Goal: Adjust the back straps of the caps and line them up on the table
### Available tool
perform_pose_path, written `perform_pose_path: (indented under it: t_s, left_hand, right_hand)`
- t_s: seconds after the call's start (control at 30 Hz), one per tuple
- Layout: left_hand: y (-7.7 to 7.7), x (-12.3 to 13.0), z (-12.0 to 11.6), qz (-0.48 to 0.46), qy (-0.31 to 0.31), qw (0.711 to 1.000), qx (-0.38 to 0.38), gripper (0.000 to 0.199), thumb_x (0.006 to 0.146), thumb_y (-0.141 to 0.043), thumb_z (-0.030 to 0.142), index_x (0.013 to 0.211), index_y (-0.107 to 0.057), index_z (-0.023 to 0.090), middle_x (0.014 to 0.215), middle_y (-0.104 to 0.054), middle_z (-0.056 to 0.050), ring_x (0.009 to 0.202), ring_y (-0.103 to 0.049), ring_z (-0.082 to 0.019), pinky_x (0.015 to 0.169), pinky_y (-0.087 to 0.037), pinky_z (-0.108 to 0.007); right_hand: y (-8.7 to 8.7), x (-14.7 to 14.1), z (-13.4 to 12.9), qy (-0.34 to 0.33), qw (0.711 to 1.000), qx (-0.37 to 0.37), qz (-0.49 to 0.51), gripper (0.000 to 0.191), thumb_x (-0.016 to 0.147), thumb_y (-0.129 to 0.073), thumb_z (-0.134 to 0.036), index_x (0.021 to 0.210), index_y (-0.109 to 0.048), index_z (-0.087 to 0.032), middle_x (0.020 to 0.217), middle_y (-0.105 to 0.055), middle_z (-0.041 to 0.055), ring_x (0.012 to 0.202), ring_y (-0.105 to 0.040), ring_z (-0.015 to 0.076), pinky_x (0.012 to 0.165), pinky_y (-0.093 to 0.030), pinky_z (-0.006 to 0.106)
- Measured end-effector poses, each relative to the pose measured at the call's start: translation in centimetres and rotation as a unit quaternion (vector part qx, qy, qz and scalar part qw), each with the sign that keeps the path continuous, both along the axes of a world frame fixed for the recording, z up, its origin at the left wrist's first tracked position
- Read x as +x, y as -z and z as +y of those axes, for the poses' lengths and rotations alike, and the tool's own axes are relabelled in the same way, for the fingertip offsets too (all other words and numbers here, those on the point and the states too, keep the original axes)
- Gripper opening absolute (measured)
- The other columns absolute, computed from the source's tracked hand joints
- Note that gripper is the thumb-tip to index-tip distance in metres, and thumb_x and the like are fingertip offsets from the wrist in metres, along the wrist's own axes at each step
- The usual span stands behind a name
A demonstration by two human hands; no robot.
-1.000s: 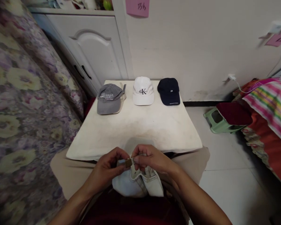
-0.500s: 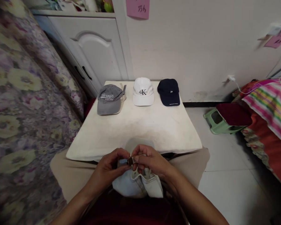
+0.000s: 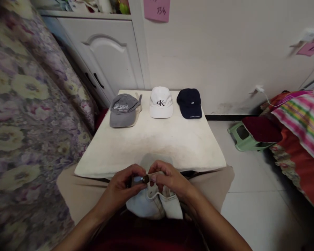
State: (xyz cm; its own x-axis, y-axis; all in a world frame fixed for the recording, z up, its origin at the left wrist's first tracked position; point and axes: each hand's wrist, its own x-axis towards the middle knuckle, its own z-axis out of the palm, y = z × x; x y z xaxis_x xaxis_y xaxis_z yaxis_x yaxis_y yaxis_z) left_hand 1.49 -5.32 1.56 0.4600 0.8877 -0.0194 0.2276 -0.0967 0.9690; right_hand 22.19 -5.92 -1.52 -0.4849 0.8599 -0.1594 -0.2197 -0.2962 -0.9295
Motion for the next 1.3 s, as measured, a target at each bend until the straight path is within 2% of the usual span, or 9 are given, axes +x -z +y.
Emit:
perform_pose_path:
  t_s: [0.13,0.27,0.57,1.03,1.3]
  left_hand:
    - [0.00,0.08,-0.02,-0.001,0.004,1.000,-0.005,0.012,0.081,-0.073,0.022,0.089,-0.065,0.020,0.087,-0.067,-0.001,0.084,-0.061,-0.018,0.079,-0.045,-0.029]
    - [0.25,0.08,0.00,-0.009,0.010,1.000,-0.010,0.012,0.082,-0.073,0.023,0.090,-0.064,0.019,0.088,-0.067,-0.001,0.085,-0.060,-0.018,0.081,-0.045,-0.029]
    - [0.35,-0.16,-0.02,-0.050,0.014,0.998,-0.037,0.011,0.082,-0.073,0.021,0.088,-0.065,0.020,0.089,-0.067,-0.001,0.086,-0.060,-0.018,0.081,-0.045,-0.028]
    - [0.26,-0.22,-0.11,-0.057,0.026,0.996,-0.057,0.007,0.084,-0.070,0.023,0.083,-0.065,0.018,0.084,-0.068,-0.002,0.082,-0.059,-0.017,0.077,-0.044,-0.028]
    - [0.02,-0.52,-0.08,-0.058,0.032,0.994,-0.091,0.013,0.085,-0.070,0.026,0.081,-0.063,0.017,0.079,-0.063,-0.001,0.075,-0.054,-0.014,0.069,-0.040,-0.026]
  right_hand:
    - [0.02,-0.16,0.03,0.003,1.000,-0.015,-0.003,0.018,0.082,-0.068,-0.033,0.081,-0.059,-0.017,0.063,-0.057,-0.0047,0.048,-0.047,0.0071,0.046,-0.035,0.018]
    - [0.13,-0.42,0.01,0.000,1.000,-0.022,0.011,0.019,0.081,-0.069,-0.033,0.081,-0.059,-0.018,0.058,-0.055,-0.0060,0.045,-0.044,0.0065,0.045,-0.033,0.018]
    - [0.65,0.01,-0.18,-0.011,0.999,-0.042,0.023,0.022,0.082,-0.071,-0.035,0.084,-0.061,-0.016,0.064,-0.061,-0.0029,0.047,-0.048,0.0068,0.045,-0.036,0.018]
    - [0.86,-0.60,-0.23,-0.010,0.999,-0.032,0.031,0.022,0.084,-0.070,-0.036,0.081,-0.059,-0.017,0.057,-0.056,-0.0056,0.042,-0.042,0.0060,0.043,-0.036,0.018]
    - [0.11,0.03,-0.31,-0.022,1.000,-0.012,-0.009,0.022,0.086,-0.069,-0.036,0.086,-0.062,-0.015,0.065,-0.063,-0.0016,0.046,-0.047,0.0062,0.044,-0.036,0.017]
